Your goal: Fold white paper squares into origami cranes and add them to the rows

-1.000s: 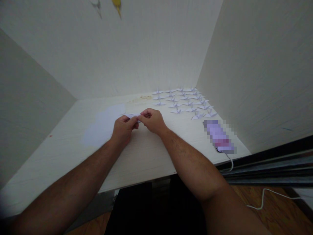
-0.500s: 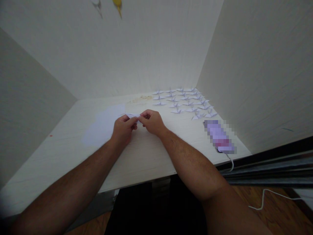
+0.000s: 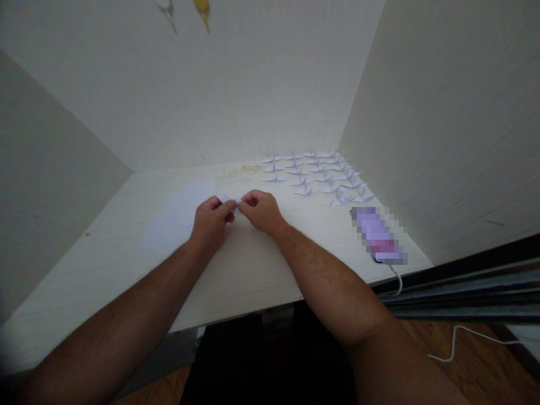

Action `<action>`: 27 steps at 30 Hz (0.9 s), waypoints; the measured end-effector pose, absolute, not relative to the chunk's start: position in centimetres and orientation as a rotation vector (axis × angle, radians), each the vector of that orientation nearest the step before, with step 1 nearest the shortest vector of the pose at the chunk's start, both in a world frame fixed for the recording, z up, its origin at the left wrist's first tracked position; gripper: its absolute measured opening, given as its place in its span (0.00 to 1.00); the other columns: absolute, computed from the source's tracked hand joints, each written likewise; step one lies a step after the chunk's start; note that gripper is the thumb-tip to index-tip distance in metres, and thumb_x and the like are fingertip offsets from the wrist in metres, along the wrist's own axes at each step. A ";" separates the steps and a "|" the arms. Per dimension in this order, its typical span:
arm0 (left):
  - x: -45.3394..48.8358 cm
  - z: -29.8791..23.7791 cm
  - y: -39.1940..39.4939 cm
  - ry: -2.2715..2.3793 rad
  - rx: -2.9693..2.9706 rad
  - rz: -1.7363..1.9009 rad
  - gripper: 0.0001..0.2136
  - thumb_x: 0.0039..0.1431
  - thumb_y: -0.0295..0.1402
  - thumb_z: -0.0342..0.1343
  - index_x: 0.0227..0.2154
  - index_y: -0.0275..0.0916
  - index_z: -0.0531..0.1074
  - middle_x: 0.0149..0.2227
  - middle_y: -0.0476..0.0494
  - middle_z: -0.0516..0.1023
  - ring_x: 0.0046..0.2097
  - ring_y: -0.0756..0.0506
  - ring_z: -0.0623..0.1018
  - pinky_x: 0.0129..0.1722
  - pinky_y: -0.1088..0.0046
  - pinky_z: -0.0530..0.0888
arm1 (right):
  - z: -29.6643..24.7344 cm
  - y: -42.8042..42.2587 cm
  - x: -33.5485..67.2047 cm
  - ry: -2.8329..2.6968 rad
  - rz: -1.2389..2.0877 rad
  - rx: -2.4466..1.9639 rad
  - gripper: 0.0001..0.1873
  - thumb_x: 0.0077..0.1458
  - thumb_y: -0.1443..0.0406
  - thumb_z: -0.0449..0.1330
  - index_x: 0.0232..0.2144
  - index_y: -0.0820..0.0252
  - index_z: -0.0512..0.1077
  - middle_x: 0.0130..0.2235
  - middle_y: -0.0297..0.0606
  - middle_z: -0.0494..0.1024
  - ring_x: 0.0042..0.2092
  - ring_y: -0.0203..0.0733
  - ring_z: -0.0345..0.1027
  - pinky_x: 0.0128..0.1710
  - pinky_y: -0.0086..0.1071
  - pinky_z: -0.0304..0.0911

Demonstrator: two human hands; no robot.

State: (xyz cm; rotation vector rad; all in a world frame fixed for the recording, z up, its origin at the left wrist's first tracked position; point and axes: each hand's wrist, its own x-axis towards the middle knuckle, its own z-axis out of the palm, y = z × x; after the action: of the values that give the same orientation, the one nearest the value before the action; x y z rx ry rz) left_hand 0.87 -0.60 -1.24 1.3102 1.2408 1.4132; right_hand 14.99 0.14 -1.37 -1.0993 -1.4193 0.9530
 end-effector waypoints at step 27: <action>0.9 -1.0 -0.5 1.122 1.162 1.393 0.07 0.42 0.34 0.65 0.25 0.38 0.75 0.22 0.50 0.72 0.23 0.52 0.68 0.23 0.75 0.64 | -0.9 -0.5 15.1 -1.517 0.885 -1.116 0.11 0.48 0.59 0.64 0.24 0.61 0.73 0.23 0.33 0.75 0.26 0.33 0.65 0.27 0.27 0.61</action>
State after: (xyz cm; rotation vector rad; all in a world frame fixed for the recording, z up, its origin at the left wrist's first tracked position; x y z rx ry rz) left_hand 0.94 -0.49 -0.95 1.1622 1.1218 1.3931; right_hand 15.06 -0.55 -0.90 -1.1157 -1.5167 0.8845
